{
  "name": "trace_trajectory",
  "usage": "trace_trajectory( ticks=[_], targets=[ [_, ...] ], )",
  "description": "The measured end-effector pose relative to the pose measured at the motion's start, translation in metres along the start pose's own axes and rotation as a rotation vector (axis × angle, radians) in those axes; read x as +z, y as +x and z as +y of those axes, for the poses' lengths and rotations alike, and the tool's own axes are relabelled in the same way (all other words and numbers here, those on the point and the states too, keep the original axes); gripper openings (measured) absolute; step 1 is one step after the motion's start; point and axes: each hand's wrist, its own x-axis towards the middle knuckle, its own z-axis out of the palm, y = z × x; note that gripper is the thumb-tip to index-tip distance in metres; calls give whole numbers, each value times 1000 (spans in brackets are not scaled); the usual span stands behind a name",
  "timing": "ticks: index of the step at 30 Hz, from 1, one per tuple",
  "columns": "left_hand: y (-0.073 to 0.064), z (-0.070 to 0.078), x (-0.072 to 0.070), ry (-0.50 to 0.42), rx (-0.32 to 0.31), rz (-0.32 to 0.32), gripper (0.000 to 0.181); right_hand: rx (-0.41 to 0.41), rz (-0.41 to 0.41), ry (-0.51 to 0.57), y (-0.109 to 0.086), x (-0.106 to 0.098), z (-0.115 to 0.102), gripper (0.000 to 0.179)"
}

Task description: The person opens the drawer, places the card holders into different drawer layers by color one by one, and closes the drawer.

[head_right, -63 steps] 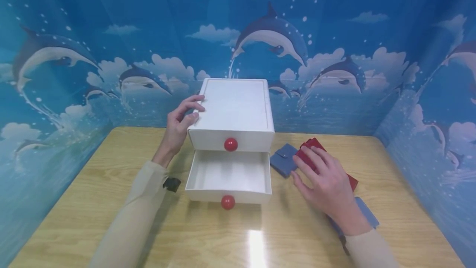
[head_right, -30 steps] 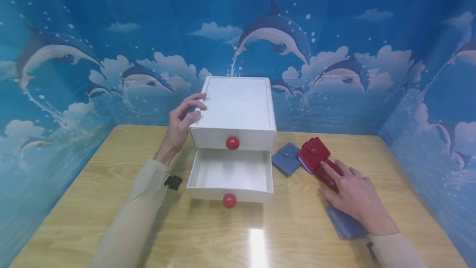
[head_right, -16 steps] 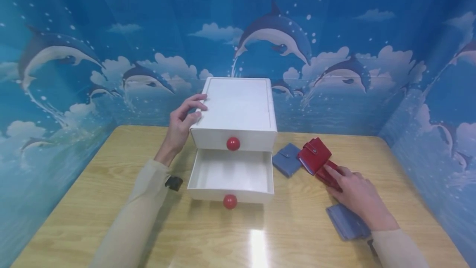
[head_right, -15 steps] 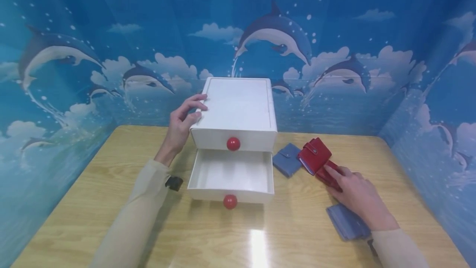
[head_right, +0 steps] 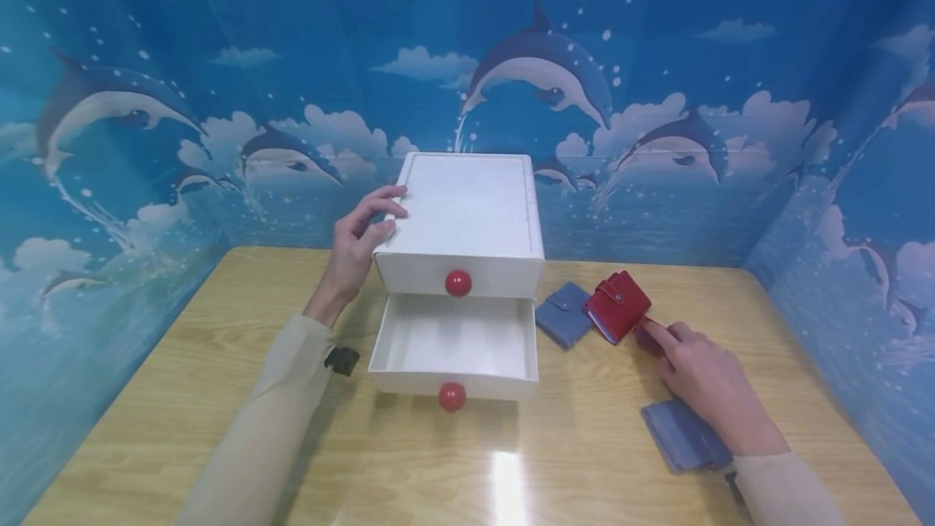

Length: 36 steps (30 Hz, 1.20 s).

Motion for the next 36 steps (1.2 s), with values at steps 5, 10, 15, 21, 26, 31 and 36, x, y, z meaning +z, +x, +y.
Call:
trace_trajectory(
  ticks=[5, 10, 15, 21, 26, 31, 36],
  targets=[
    [0, -1, 0, -1, 2, 3, 26, -44, 124, -60, -1, 1, 1, 47],
    [0, -2, 0, 3, 5, 8, 27, -71, 194, -102, -4, 3, 4, 49],
    [0, -1, 0, 8, -1, 9, 26, -78, 210, -124, -5, 2, 4, 51],
    [0, 0, 0, 4, 1, 4, 26, -96, 259, -124, -6, 1, 2, 54],
    [1, 0, 0, 9, 1, 3, 26, -138, 332, -108, -8, -1, -2, 30],
    [0, 0, 0, 13, -5, 9, 27, -164, 418, -99, -7, -4, -6, 69],
    [1, -1, 0, 9, -2, 12, 27, -186, 471, -107, -7, -7, -9, 67]
  ],
)
